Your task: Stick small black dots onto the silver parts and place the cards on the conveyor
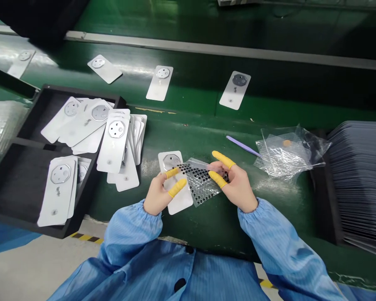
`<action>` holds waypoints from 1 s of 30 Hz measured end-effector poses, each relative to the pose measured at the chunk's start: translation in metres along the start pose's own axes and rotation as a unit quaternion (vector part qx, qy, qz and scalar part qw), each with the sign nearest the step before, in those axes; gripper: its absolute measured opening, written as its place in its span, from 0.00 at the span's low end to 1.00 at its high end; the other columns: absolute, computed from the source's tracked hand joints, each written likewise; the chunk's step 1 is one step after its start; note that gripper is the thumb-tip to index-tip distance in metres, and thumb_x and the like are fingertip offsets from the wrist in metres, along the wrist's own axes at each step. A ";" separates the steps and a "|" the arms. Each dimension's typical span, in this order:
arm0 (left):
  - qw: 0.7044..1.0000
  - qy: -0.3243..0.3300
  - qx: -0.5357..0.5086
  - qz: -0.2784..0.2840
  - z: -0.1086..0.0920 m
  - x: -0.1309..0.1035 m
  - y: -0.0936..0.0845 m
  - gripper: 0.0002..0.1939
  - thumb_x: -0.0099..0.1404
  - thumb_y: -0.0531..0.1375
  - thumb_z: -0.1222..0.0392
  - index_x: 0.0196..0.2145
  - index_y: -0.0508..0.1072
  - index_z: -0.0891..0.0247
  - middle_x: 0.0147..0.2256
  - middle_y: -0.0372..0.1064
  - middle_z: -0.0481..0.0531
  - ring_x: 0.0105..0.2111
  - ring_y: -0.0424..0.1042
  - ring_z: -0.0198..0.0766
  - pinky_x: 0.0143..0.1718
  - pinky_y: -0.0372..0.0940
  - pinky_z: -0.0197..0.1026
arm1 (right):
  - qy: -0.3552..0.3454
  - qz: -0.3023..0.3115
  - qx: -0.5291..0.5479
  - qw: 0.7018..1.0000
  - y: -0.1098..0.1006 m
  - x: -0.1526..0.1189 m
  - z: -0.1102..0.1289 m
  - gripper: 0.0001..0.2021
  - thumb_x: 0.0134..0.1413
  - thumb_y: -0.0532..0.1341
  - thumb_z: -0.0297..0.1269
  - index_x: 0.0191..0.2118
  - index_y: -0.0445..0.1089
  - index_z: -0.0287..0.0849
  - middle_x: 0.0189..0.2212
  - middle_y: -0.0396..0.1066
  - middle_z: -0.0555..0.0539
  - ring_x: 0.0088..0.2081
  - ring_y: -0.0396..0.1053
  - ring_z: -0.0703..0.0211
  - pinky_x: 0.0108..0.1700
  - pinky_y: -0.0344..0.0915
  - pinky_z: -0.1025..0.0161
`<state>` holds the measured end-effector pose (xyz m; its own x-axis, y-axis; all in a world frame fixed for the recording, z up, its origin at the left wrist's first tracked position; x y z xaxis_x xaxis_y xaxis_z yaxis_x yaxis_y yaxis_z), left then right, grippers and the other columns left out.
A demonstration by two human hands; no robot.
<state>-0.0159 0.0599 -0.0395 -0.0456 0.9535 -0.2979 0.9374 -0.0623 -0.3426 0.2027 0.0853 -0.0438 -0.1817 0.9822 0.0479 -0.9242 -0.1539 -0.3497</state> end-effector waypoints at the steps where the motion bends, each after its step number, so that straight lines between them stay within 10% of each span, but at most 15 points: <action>1: 1.000 -0.005 -0.024 0.007 -0.002 0.002 0.004 0.25 0.52 0.67 0.48 0.41 0.77 0.71 0.43 0.74 0.65 0.44 0.74 0.53 0.49 0.68 0.54 | 0.004 0.022 0.017 1.000 -0.003 0.003 0.003 0.24 0.56 0.61 0.36 0.59 0.60 0.44 0.38 0.76 0.45 0.40 0.75 0.58 0.41 0.74 0.57; 7: 0.986 -0.032 -0.164 0.026 -0.007 0.000 0.015 0.17 0.54 0.66 0.50 0.32 0.78 0.69 0.36 0.77 0.60 0.36 0.76 0.48 0.38 0.73 0.48 | -0.168 -0.105 -0.213 0.957 -0.003 0.004 0.022 0.17 0.52 0.64 0.33 0.50 0.69 0.48 0.47 0.72 0.44 0.51 0.69 0.48 0.55 0.63 0.41; 11: 0.990 0.022 -0.129 0.045 -0.012 -0.007 0.012 0.13 0.58 0.64 0.55 0.36 0.78 0.68 0.37 0.77 0.59 0.37 0.76 0.46 0.40 0.73 0.46 | -0.299 0.012 -0.218 0.929 0.015 -0.004 0.027 0.15 0.55 0.60 0.26 0.49 0.68 0.45 0.44 0.73 0.42 0.46 0.72 0.53 0.52 0.67 0.44; 17: 0.986 0.162 -0.008 0.038 -0.009 -0.010 0.008 0.09 0.60 0.61 0.63 0.37 0.78 0.67 0.38 0.77 0.59 0.37 0.77 0.45 0.40 0.72 0.44 | -0.306 0.037 -0.201 0.930 0.027 -0.009 0.016 0.17 0.55 0.58 0.23 0.51 0.66 0.37 0.46 0.72 0.36 0.49 0.70 0.54 0.54 0.68 0.46; 24: 0.981 0.183 0.060 0.030 0.000 -0.010 0.006 0.07 0.61 0.59 0.64 0.35 0.77 0.65 0.35 0.76 0.58 0.35 0.77 0.43 0.37 0.72 0.42 | -0.342 0.015 -0.208 0.916 0.038 -0.008 0.009 0.15 0.56 0.57 0.24 0.49 0.66 0.37 0.42 0.73 0.38 0.45 0.72 0.55 0.51 0.69 0.47; 30: 0.978 0.184 0.089 0.044 0.005 -0.006 0.006 0.06 0.60 0.59 0.64 0.34 0.76 0.65 0.33 0.75 0.57 0.33 0.76 0.43 0.36 0.71 0.42 | -0.237 0.023 -0.135 0.962 0.049 -0.005 0.000 0.11 0.58 0.56 0.28 0.46 0.65 0.41 0.40 0.70 0.41 0.43 0.69 0.55 0.43 0.69 0.54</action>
<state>-0.0119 0.0527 -0.0440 0.1906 0.9817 -0.0043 0.8555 -0.1683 -0.4898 0.1583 0.0730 -0.0606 -0.4128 0.8055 0.4252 -0.8020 -0.1003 -0.5888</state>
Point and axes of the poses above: each hand's wrist, its own x-axis towards the middle knuckle, its own y-axis out of the palm, z = x × y, the point moved 1 cm from there along x, towards the middle knuckle
